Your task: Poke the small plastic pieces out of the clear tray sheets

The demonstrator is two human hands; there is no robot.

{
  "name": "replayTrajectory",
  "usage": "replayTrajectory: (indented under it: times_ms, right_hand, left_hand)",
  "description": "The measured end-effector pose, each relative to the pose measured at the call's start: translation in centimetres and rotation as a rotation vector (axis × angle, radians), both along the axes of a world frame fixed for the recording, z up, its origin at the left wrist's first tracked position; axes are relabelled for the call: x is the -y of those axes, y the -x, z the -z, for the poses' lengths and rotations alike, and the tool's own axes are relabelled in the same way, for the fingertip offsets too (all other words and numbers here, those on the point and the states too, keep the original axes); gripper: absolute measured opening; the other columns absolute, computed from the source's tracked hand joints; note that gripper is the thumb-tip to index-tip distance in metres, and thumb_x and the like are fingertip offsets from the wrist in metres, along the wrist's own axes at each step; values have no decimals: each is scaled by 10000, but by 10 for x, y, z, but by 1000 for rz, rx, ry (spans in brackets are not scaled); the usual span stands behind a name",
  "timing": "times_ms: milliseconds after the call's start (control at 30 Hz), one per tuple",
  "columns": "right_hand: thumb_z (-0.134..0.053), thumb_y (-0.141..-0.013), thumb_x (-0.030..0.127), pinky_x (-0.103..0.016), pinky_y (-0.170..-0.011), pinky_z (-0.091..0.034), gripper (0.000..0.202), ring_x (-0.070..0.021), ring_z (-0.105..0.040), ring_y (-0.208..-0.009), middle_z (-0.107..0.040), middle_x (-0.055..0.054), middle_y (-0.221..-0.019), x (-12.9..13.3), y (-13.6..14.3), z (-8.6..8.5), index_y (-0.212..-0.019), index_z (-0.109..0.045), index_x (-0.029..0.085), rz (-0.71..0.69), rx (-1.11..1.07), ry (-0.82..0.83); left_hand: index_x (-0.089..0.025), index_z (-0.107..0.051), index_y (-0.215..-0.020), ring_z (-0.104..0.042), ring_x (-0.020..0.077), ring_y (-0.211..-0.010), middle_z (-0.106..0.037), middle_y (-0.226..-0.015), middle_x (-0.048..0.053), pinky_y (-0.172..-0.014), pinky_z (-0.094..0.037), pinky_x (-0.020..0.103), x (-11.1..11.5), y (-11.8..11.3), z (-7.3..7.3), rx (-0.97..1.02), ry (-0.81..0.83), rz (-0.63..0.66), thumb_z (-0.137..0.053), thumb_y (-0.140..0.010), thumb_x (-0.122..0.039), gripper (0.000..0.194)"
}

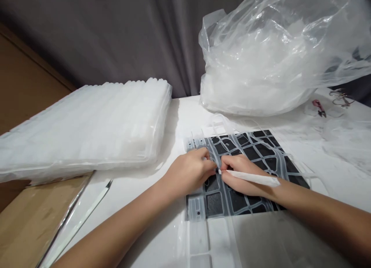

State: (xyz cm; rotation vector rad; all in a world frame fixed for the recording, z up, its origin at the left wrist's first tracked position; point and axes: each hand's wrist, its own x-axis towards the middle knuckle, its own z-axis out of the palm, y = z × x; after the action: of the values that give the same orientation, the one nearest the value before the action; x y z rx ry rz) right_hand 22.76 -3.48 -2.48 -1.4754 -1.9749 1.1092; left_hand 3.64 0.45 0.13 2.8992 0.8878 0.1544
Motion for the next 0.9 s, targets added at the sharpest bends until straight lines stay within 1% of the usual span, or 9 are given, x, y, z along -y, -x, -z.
replayTrajectory:
  times_ms: [133,267,333,433,567,667,733,800,900]
  right_hand:
    - [-459,-718,178,-231,-520,-287,101,-107,-386,-551,-434,47,-570,1,1,-1,-638,-400,201,-15,33,-35]
    - [-464,-719,183,-231,-533,-289,74,-113,-403,-569,-463,43,-584,1,0,0,-659,-425,202,-24,38,-51]
    - [-463,-725,189,-227,-522,-281,74,-111,-406,-569,-475,43,-591,1,0,1,-661,-429,202,-21,23,-37]
    - [-466,-718,183,-224,-521,-277,84,-107,-408,-569,-486,45,-594,1,0,3,-649,-423,199,-15,15,-33]
    - [-469,-716,178,-223,-535,-288,87,-107,-413,-573,-490,49,-588,0,2,2,-646,-421,200,-13,14,-60]
    - [-463,-720,172,-223,-528,-287,94,-107,-408,-559,-479,50,-570,1,3,0,-641,-421,200,-17,23,-63]
    - [-456,-721,160,-222,-523,-286,102,-107,-411,-552,-479,49,-566,1,3,-1,-635,-418,200,-16,34,-68]
    - [-453,-728,157,-222,-525,-292,102,-108,-418,-547,-483,49,-563,2,3,0,-643,-419,203,-22,44,-80]
    - [-469,-734,161,-229,-548,-321,84,-113,-444,-548,-498,45,-575,3,4,3,-675,-433,207,-52,71,-135]
  left_hand:
    - [-207,-665,-866,-538,178,-701,-585,-928,63,-514,-382,241,5,-4,3,-47,-54,8,-527,-871,-206,138]
    - [-183,-626,-840,-565,154,-741,-601,-892,40,-597,-434,241,-8,7,-9,187,146,41,-507,-865,-142,129]
    - [-168,-588,-835,-586,147,-796,-606,-871,36,-701,-470,257,-18,18,-20,342,199,19,-486,-905,-199,127]
    - [-162,-539,-828,-596,189,-973,-631,-995,74,-828,-466,302,-27,30,-33,540,270,-64,-490,-924,-289,167]
    - [-174,-519,-806,-542,239,-1153,-662,-1021,77,-894,-443,331,-27,34,-35,469,513,-2,-499,-932,-316,190]
    - [-207,-467,-880,-655,183,-910,-672,-1061,59,-681,-508,267,-29,42,-36,738,742,-10,-504,-935,-387,192]
    - [-231,-427,-917,-658,133,-688,-674,-1065,45,-491,-460,203,-31,49,-41,960,825,-37,-524,-921,-427,219]
    - [-227,-434,-923,-640,114,-643,-665,-1077,48,-471,-445,190,-30,53,-47,982,790,-41,-568,-901,-403,222]
    - [-198,-519,-971,-634,153,-834,-647,-1082,69,-687,-507,254,-22,47,-51,787,602,9,-676,-829,-291,232]
